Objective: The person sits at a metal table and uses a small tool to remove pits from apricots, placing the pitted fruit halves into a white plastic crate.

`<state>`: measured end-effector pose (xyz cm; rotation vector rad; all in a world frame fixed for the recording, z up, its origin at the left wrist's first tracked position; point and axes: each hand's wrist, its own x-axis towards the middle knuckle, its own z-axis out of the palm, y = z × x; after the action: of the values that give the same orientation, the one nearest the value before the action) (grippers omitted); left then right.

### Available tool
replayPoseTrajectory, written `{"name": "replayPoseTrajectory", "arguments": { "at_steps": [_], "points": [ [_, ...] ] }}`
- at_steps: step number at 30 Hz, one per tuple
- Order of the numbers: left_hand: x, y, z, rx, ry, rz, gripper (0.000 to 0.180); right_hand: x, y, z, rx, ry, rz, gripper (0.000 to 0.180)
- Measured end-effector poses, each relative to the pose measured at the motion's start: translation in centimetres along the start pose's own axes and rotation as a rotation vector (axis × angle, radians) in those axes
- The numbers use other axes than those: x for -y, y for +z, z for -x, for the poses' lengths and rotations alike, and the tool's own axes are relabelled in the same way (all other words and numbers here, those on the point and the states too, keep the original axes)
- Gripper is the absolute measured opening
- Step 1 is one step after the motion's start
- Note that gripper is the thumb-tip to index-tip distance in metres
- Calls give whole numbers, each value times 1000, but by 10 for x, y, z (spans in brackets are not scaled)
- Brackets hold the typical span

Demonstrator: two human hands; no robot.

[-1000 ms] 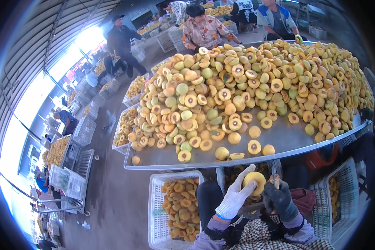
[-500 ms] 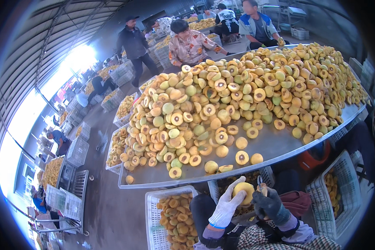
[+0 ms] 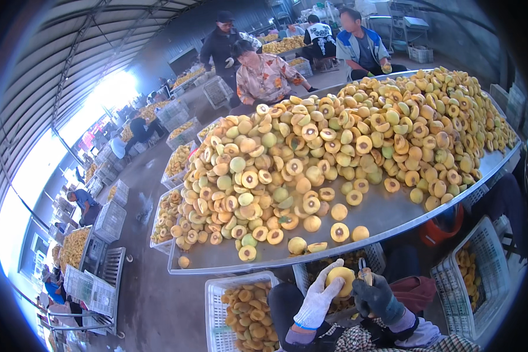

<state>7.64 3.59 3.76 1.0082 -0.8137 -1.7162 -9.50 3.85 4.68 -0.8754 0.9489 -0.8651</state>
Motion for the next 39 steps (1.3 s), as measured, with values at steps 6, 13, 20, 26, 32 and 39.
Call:
{"name": "replayPoseTrajectory", "arguments": {
  "at_steps": [6, 13, 20, 26, 32, 39],
  "points": [
    [5, -8, 4, -17, 28, -25, 49, -4, 6, 0, 5, 12, -26, 24],
    [3, -6, 5, -25, 15, -16, 45, -4, 7, 2, 0, 0, -8, 22],
    [7, -4, 4, 12, 48, 107, 40, -3, 5, 3, 25, 36, -4, 23],
    [13, -1, 2, -18, -8, 137, 30, -11, -4, 3, 66, 49, -1, 34],
    [14, -2, 2, -22, -6, 108, 30, -1, -2, 7, 79, 72, -55, 36],
    [7, 8, 4, 11, -3, 161, 38, -19, -5, 1, 35, -35, -64, 28]
  ]
}}
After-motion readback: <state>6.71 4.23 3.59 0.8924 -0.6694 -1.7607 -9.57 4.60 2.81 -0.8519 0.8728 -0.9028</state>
